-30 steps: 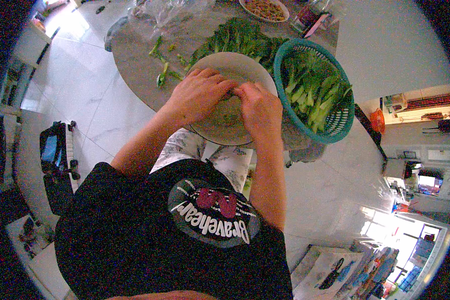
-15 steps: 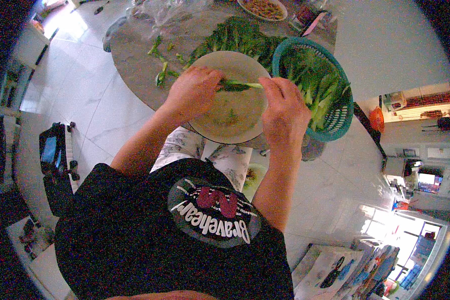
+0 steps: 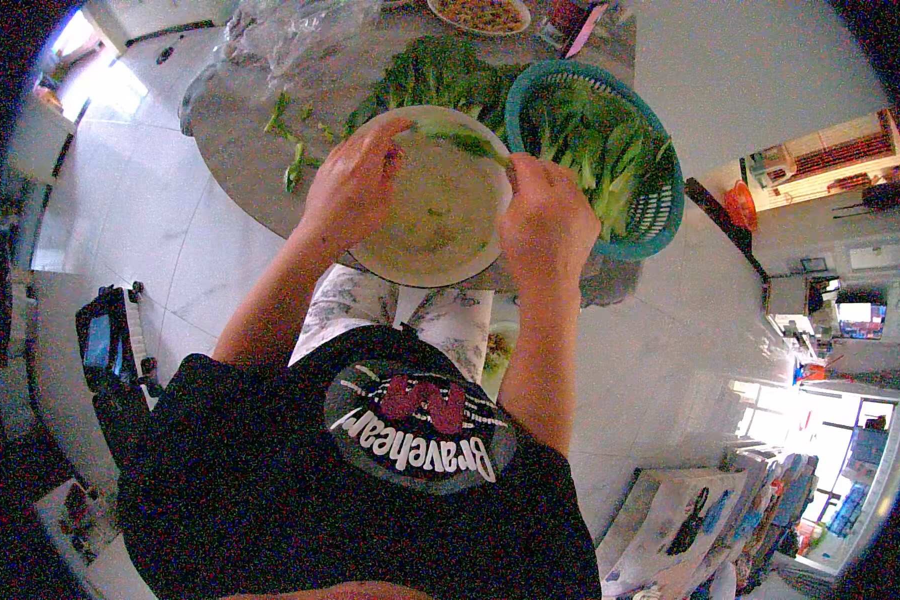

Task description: The person stands at a table and repeatedly picks up leafy green vegetables, tears off leaves or stems by hand, and places the pieces into a white bowl. The person continues this process with multiple vegetables from a green basket and a pile on the table.

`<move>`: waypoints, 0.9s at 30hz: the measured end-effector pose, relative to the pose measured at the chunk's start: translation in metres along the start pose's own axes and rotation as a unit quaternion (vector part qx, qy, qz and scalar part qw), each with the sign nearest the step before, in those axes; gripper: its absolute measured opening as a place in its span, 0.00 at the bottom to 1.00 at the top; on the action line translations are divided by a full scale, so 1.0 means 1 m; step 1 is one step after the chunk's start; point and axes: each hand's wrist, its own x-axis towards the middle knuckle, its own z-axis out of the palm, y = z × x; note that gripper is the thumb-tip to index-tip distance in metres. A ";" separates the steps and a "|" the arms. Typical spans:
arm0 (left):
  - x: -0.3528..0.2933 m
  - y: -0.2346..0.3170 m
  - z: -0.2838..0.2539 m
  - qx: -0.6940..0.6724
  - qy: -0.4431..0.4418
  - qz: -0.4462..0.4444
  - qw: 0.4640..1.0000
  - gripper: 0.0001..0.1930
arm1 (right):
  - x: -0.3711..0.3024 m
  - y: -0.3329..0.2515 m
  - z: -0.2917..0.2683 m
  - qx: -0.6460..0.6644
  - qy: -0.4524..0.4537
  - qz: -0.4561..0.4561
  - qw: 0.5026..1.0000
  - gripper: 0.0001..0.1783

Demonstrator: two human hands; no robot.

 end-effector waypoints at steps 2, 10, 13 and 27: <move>-0.001 -0.001 0.002 -0.029 0.017 0.009 0.999 0.17 | -0.002 0.001 0.000 -0.005 0.014 0.028 0.999 0.07; -0.001 -0.002 0.002 0.006 0.061 0.039 0.997 0.11 | 0.006 0.039 0.003 -0.014 0.096 0.110 0.989 0.07; -0.002 -0.003 0.003 0.012 0.061 0.033 0.998 0.10 | 0.011 0.053 0.014 -0.009 0.079 0.202 0.976 0.08; -0.001 -0.010 -0.008 -0.188 0.178 -0.039 0.965 0.10 | 0.028 0.050 0.039 -0.193 -0.130 0.226 0.946 0.10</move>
